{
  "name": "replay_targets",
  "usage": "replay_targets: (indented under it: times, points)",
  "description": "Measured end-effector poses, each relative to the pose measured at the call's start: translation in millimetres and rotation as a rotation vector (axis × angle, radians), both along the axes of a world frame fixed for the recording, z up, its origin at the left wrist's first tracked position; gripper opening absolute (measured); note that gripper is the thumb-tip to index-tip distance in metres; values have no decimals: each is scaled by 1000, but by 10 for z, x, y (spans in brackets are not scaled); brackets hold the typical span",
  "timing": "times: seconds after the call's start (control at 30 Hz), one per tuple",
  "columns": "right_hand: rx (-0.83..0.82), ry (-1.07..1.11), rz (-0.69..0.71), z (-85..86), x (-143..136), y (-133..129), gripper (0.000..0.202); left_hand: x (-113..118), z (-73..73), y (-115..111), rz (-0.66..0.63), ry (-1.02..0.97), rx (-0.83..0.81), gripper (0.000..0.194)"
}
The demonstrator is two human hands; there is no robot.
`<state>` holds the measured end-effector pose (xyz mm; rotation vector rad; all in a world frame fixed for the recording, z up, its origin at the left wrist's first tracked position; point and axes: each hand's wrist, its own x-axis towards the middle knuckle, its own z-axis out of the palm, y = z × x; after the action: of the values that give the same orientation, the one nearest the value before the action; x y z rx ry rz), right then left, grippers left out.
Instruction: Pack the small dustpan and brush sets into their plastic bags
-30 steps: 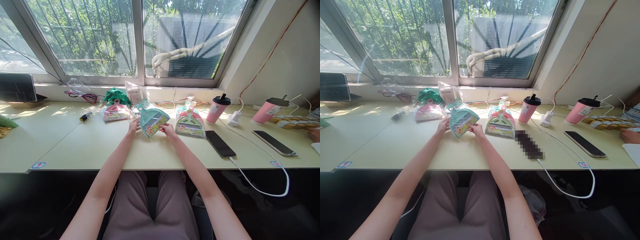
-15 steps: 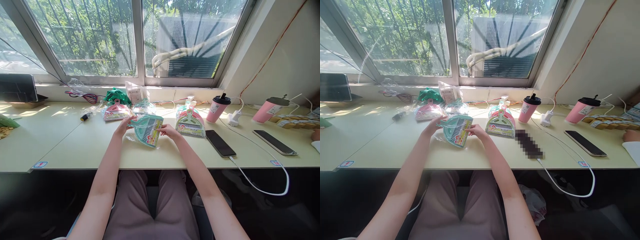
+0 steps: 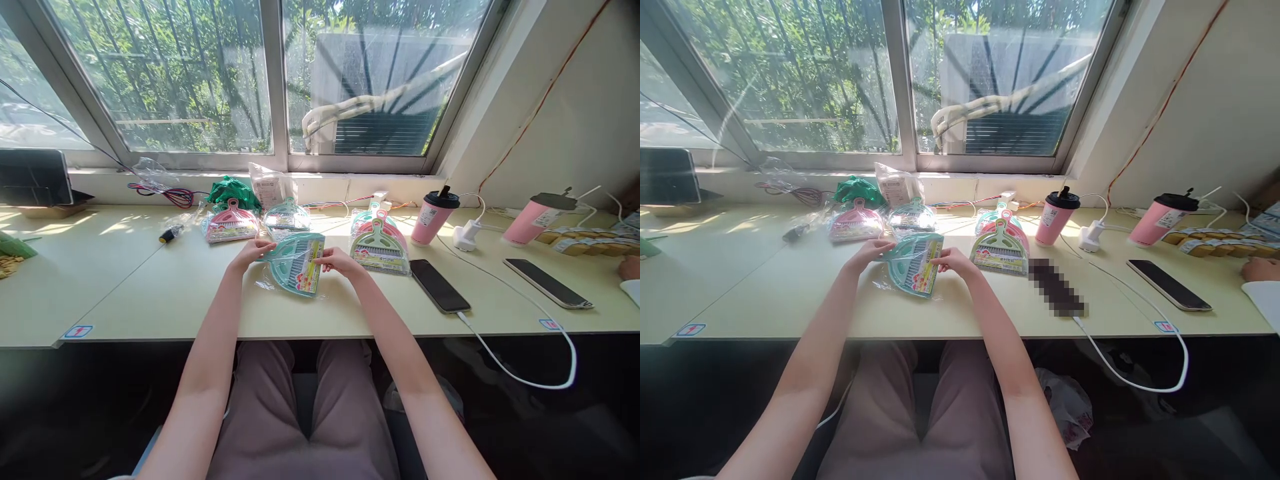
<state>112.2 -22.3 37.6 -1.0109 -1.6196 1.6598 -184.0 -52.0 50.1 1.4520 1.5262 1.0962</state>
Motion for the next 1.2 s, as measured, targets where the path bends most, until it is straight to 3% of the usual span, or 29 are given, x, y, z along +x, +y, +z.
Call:
replay_targets:
  times: [0.5,0.63,0.83,0.97,1.1,1.2]
  points:
    - [47,30,-77,98,29,-28,21,-70,-30,0,132,-206,-38,44]
    - [77,44,-112,121,66,-39,21,-64,-29,-19,57,-272,-27,46]
    - [82,92,-188,81,68,-28,20,18,-24,-68,-123,-379,-61,66]
    - [68,112,-193,69,26,-30,21,7,-51,-37,-93,-293,-41,60]
    - [51,150,-203,63,-7,-23,22,-36,-60,-10,-31,-349,43,66]
    - [29,218,-275,53,12,-3,23,-28,-54,-15,-114,-423,75,78]
